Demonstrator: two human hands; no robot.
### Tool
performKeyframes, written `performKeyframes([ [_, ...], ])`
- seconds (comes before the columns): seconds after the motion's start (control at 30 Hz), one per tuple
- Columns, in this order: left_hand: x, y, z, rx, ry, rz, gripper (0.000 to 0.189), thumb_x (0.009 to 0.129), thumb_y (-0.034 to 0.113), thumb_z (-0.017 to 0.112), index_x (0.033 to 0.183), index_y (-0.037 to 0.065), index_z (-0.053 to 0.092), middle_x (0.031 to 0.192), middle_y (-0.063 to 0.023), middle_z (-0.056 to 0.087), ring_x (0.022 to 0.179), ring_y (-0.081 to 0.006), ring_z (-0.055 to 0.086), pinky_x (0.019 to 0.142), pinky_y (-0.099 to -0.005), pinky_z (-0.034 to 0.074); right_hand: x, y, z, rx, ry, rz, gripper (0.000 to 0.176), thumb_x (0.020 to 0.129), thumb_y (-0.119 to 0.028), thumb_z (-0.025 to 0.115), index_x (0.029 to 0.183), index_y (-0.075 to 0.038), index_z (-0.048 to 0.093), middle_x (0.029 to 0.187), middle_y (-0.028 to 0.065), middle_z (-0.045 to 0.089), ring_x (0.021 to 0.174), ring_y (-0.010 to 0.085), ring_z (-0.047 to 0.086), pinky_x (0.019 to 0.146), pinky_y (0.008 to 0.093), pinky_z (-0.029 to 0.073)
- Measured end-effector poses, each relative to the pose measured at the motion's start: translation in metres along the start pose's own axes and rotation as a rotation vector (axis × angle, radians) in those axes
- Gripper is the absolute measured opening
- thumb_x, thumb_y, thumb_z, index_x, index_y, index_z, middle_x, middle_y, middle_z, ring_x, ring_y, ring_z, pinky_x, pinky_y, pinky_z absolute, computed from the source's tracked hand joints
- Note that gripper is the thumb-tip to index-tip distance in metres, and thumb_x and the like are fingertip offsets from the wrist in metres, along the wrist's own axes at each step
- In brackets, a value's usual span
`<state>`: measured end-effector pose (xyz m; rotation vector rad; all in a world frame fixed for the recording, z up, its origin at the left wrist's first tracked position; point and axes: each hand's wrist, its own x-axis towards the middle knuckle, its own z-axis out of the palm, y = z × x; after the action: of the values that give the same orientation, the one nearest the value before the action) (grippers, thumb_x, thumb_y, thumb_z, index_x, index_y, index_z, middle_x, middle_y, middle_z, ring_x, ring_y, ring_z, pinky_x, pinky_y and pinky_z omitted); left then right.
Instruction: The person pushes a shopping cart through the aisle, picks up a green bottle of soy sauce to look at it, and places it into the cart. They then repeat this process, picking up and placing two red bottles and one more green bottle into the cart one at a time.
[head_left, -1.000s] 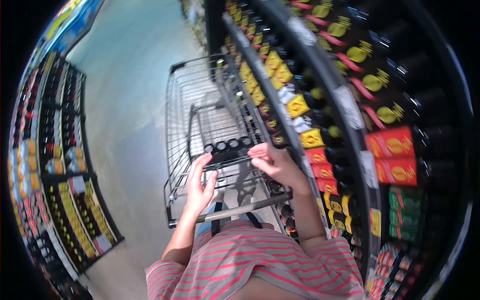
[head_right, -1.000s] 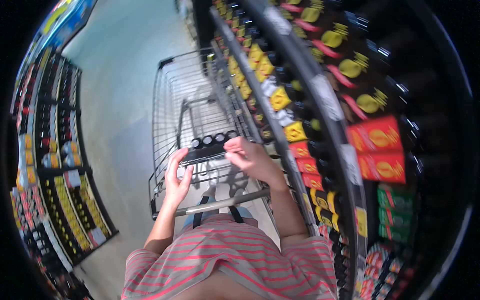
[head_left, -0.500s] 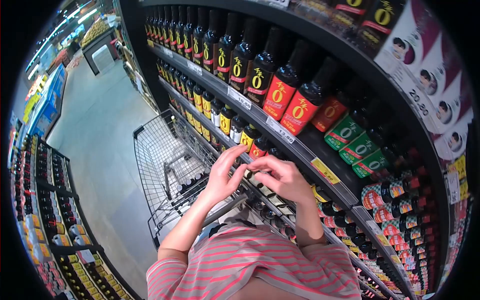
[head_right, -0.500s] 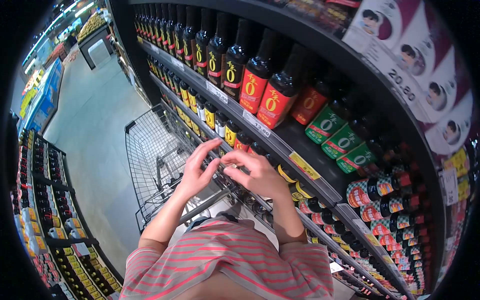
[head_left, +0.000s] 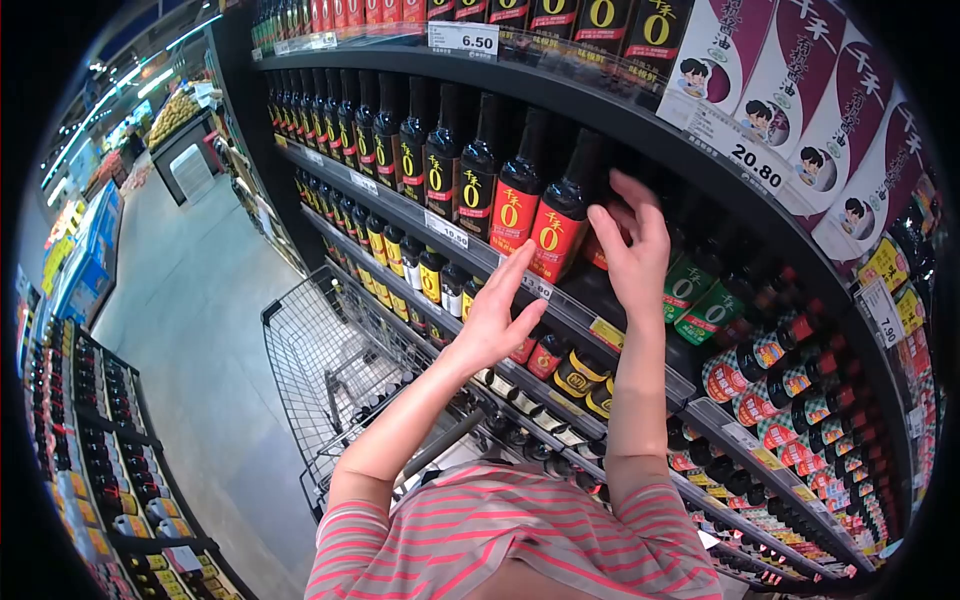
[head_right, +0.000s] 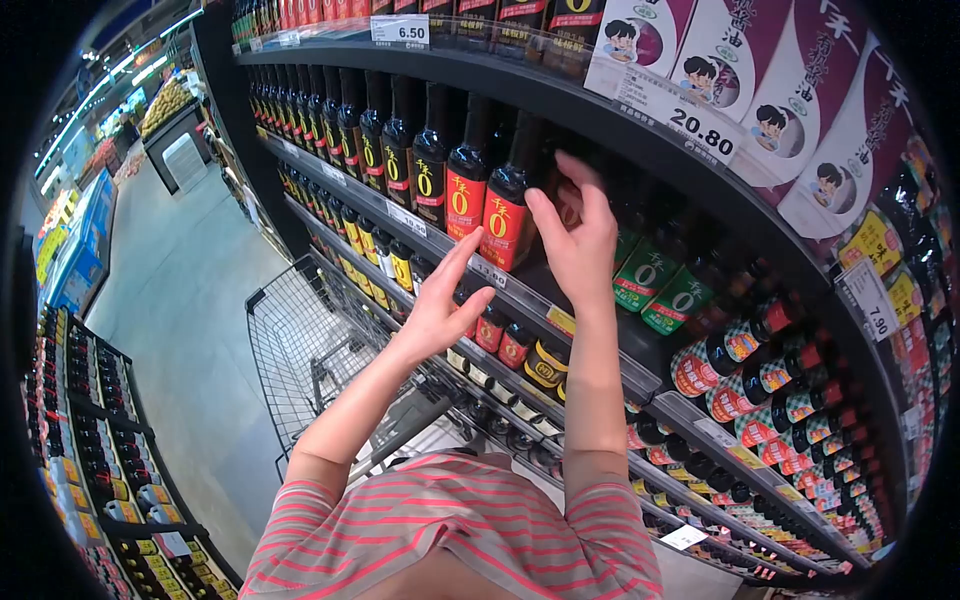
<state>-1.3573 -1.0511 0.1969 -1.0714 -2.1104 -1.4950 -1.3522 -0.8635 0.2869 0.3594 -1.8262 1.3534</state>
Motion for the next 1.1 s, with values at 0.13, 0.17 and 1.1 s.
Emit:
performKeyframes([
  [0.13,0.002,0.000,0.005,0.005,-0.024,-0.008,0.076,0.089,0.015,0.066,0.154,0.003,0.029,0.156,-0.0209,0.036,0.146,-0.0351,0.033,0.118,-0.0399,0.028,0.024,0.007,0.016,-0.136,-0.017,-0.020,0.054,0.087,-0.023,0.075,0.131,0.002,0.056,0.129,0.0178,0.062,0.111,0.0239,0.064,0.094,0.0344,0.049],
  [0.17,0.002,0.000,0.006,0.007,-0.021,-0.007,0.076,0.089,0.015,0.066,0.154,0.003,0.029,0.156,-0.0209,0.036,0.146,-0.0351,0.033,0.118,-0.0399,0.028,0.028,0.012,0.021,-0.152,-0.013,0.005,0.058,0.087,-0.027,0.075,0.131,0.003,0.055,0.130,0.0199,0.062,0.113,0.0269,0.063,0.096,0.0361,0.048],
  [1.1,0.032,0.014,0.030,0.080,0.032,0.136,0.066,0.085,0.015,0.071,0.145,0.004,0.043,0.142,-0.0235,0.045,0.134,-0.0406,0.044,0.110,-0.0434,0.038,-0.022,0.002,-0.051,0.195,0.052,0.172,0.033,0.092,-0.007,0.070,0.121,0.001,0.057,0.121,0.0129,0.064,0.108,0.0165,0.061,0.097,0.0324,0.049],
])
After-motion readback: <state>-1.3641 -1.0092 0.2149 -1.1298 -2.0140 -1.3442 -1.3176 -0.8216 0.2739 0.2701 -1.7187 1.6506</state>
